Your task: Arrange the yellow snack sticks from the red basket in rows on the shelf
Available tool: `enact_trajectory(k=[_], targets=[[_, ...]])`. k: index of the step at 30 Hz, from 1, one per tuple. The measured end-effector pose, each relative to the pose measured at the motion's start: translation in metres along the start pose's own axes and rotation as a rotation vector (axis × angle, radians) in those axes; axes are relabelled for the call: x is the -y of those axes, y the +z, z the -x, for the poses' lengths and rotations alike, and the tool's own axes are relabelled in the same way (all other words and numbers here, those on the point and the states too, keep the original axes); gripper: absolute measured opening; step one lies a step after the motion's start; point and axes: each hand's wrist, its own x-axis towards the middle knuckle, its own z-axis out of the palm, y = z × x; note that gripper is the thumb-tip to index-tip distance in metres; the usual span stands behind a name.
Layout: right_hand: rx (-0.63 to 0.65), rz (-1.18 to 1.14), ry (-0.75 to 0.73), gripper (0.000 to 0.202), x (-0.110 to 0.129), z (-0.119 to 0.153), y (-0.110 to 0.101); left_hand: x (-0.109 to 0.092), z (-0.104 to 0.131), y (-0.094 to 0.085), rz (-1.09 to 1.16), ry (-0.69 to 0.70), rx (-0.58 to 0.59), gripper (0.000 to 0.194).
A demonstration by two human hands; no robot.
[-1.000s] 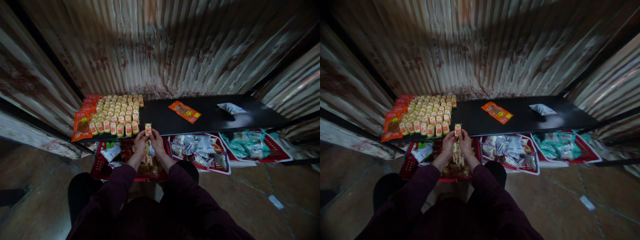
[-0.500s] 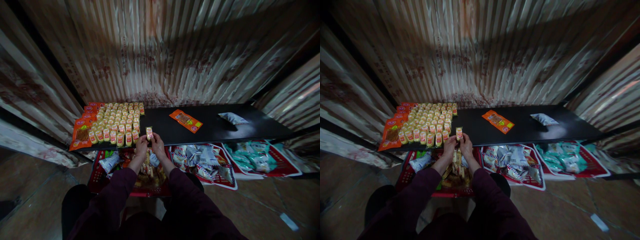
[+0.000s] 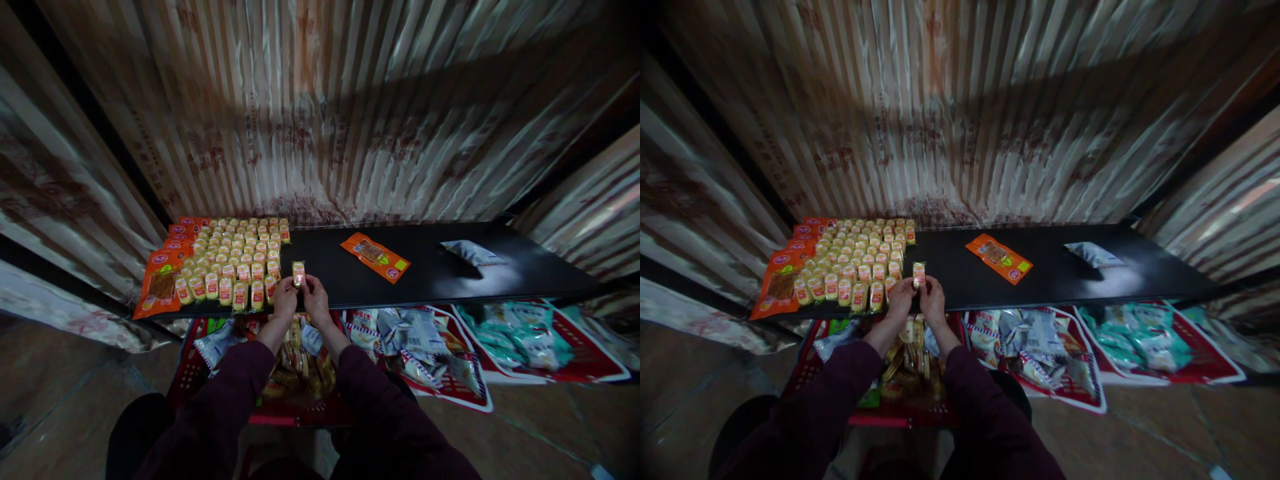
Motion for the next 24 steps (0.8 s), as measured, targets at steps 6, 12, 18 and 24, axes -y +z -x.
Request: enact_trajectory(k=[6, 12, 18, 24], targets=[[0.006, -0.042, 0.012, 0.029, 0.001, -0.016, 0.007, -0.013, -0.008, 0.008, -0.035, 0.014, 0.013, 0.031], [-0.001, -0.077, -0.014, 0.025, -0.003, -0.028, 0.014, -0.023, -0.015, 0.014, -0.092, 0.024, 0.0, 0.03], [0.014, -0.021, 0.035, 0.025, -0.004, -0.034, 0.016, -0.014, -0.024, 0.016, -0.095, 0.032, -0.009, 0.028], [0.017, 0.026, 0.06, 0.025, -0.003, -0.038, 0.019, -0.01, -0.031, 0.017, -0.224, 0.05, 0.021, 0.029]])
